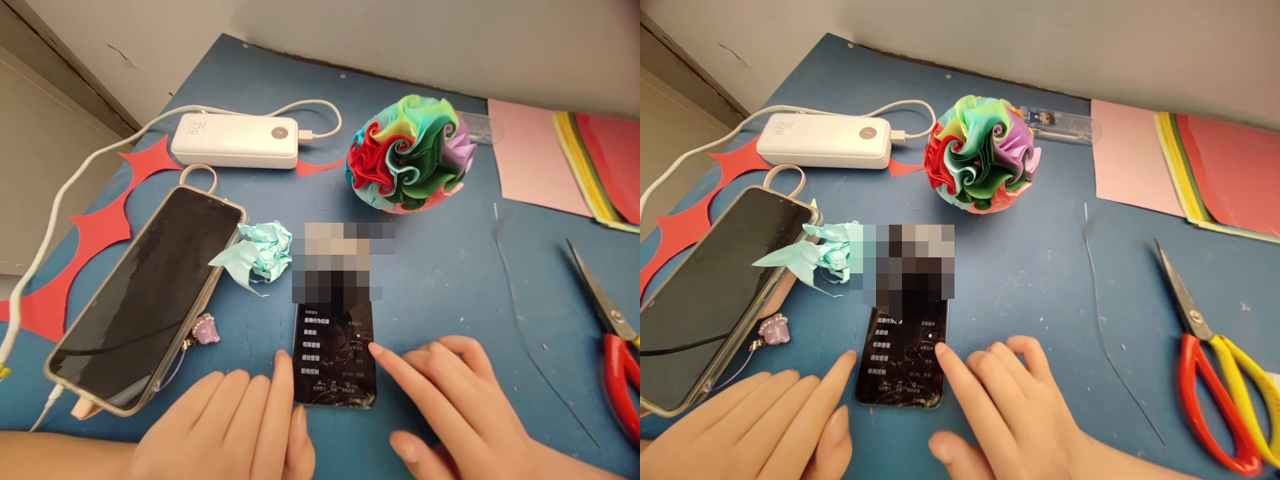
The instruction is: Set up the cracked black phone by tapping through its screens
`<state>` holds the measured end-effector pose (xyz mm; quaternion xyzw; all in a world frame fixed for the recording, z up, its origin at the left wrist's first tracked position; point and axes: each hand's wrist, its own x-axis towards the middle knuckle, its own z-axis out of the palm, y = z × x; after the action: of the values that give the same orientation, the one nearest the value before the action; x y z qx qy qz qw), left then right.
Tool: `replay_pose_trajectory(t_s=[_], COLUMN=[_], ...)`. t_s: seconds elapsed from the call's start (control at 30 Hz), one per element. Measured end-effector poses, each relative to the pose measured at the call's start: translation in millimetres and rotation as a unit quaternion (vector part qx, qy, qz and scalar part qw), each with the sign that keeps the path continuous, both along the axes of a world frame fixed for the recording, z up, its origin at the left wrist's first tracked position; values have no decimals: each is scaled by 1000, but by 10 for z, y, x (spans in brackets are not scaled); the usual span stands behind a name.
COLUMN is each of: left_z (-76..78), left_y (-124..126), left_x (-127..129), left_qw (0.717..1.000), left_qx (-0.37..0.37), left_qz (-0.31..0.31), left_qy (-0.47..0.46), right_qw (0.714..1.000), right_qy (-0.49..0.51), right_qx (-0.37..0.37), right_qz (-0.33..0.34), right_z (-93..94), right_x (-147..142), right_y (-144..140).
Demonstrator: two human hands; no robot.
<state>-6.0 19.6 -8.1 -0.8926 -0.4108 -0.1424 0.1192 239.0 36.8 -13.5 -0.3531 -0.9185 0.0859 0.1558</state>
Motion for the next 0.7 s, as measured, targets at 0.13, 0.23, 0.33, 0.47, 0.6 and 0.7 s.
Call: replay_pose_trajectory(t_s=[0.13, 0.23, 0.33, 0.47, 0.6, 0.7], left_z=[-1, 8, 13, 11, 18, 17], left_y=[64, 103, 118, 124, 123, 123], left_x=[21, 6, -1, 10, 0, -16], left_qw=[1000, 999, 998, 997, 997, 997], left_qx=[-16, -16, -18, -25, -15, -13], left_qz=[-6, -32, -40, -54, -57, -58], left_qy=[16, 35, 35, 46, 49, 51], right_qw=[994, 992, 995, 999, 1000, 999], right_qy=[-9, -6, 1, 19, 19, 22], right_qx=[-7, -12, -9, -6, -16, -21], right_qz=[109, 122, 103, 49, 8, 11], right_z=[-17, -44, -59, -80, -106, -118], right_x=[-15, -40, -65, -81, -72, -62], right_y=[7, -7, -9, 9, 15, 8])
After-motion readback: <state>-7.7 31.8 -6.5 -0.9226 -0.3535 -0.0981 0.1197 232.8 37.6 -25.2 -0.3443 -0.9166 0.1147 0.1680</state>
